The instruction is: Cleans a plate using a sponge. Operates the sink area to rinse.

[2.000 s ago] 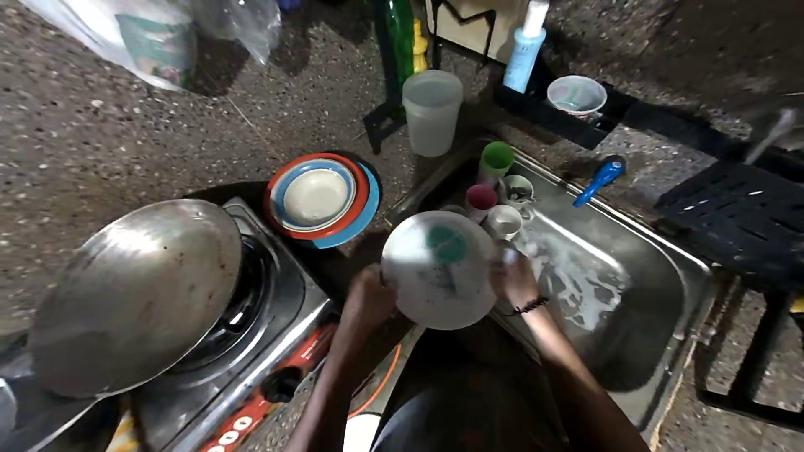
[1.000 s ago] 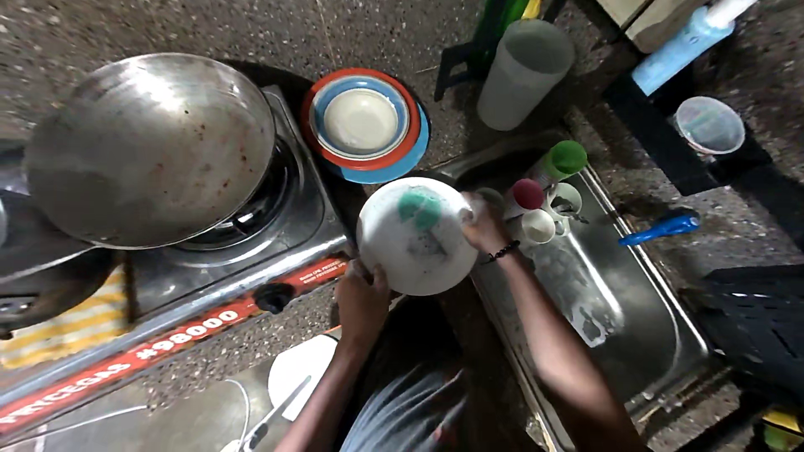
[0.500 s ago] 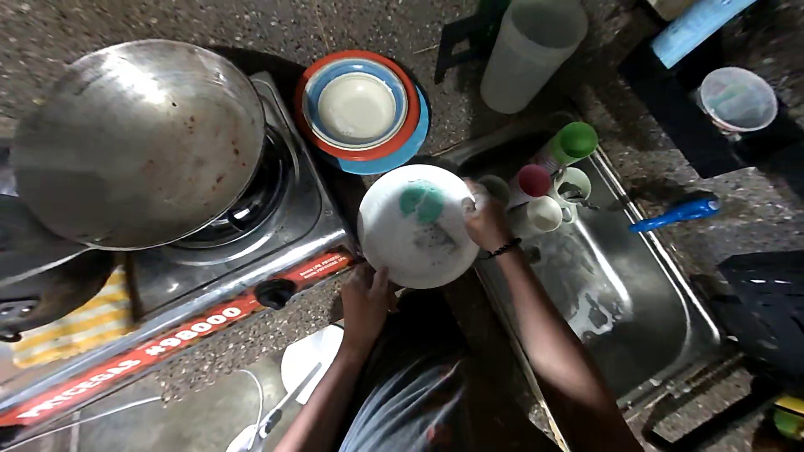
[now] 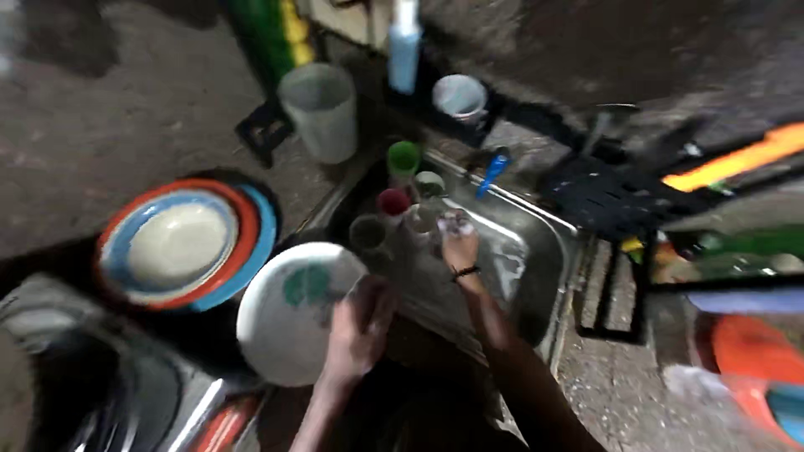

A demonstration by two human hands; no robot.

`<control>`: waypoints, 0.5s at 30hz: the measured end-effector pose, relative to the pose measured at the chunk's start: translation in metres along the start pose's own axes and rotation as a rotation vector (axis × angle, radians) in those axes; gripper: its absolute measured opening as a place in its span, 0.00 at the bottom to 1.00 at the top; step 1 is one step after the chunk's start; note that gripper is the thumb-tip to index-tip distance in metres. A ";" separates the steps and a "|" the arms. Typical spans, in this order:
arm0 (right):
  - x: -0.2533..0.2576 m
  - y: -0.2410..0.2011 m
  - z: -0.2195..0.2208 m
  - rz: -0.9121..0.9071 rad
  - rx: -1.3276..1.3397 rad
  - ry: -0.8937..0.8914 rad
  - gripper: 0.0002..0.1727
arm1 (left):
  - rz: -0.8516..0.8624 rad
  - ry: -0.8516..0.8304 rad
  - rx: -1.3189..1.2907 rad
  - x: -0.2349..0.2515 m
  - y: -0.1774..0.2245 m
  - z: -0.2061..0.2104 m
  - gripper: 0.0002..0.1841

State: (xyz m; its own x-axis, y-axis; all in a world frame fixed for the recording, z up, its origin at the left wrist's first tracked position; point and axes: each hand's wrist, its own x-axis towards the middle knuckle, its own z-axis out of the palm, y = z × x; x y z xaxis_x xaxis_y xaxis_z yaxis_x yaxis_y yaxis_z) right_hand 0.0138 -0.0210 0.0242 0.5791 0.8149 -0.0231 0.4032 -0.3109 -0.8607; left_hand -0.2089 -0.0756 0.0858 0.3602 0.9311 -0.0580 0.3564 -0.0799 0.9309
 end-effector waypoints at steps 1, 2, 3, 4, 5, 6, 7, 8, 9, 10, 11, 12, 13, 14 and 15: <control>0.012 0.003 -0.014 0.028 -0.027 0.082 0.20 | -0.028 -0.134 0.112 0.023 0.013 0.009 0.18; 0.025 0.005 -0.027 0.058 -0.058 0.145 0.23 | -0.060 -0.277 0.222 0.045 0.025 0.019 0.20; 0.038 0.004 -0.040 0.090 -0.090 0.186 0.28 | -0.079 -0.420 0.324 0.067 0.035 0.031 0.23; 0.049 0.002 -0.051 0.114 -0.116 0.200 0.33 | -0.069 -0.547 0.411 0.087 0.041 0.044 0.24; 0.060 0.003 -0.058 0.108 -0.129 0.207 0.37 | -0.025 -0.629 0.457 0.106 0.040 0.059 0.25; 0.070 0.002 -0.065 0.101 -0.114 0.196 0.39 | 0.017 -0.688 0.430 0.124 0.037 0.074 0.24; 0.078 0.001 -0.070 0.096 -0.108 0.172 0.38 | 0.026 -0.737 0.362 0.138 0.033 0.089 0.23; 0.084 -0.003 -0.075 0.092 -0.131 0.132 0.36 | -0.022 -0.770 0.264 0.152 0.028 0.106 0.22; 0.090 -0.013 -0.082 0.103 -0.205 0.074 0.34 | -0.093 -0.767 0.136 0.165 0.021 0.123 0.21; 0.092 -0.022 -0.089 0.105 -0.310 0.006 0.31 | -0.163 -0.734 0.006 0.176 0.014 0.138 0.20; 0.094 -0.027 -0.094 0.096 -0.420 -0.053 0.29 | -0.221 -0.684 -0.113 0.187 0.007 0.154 0.19; 0.096 -0.028 -0.099 0.075 -0.500 -0.097 0.27 | -0.262 -0.629 -0.209 0.197 -0.001 0.169 0.20; 0.100 -0.025 -0.105 0.050 -0.547 -0.127 0.25 | -0.287 -0.574 -0.283 0.207 -0.008 0.183 0.20; 0.104 -0.021 -0.113 0.021 -0.569 -0.141 0.24 | -0.307 -0.529 -0.337 0.217 -0.013 0.195 0.20; 0.109 -0.016 -0.119 0.003 -0.578 -0.151 0.25 | -0.328 -0.496 -0.392 0.225 -0.017 0.206 0.21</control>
State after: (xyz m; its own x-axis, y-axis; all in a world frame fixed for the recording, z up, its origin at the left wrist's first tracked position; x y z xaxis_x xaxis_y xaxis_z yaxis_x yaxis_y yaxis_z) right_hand 0.1544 0.0146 0.0958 0.4911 0.8608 -0.1337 0.7464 -0.4949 -0.4450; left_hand 0.0431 0.0618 -0.0177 0.6705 0.6059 -0.4283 0.2108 0.3979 0.8929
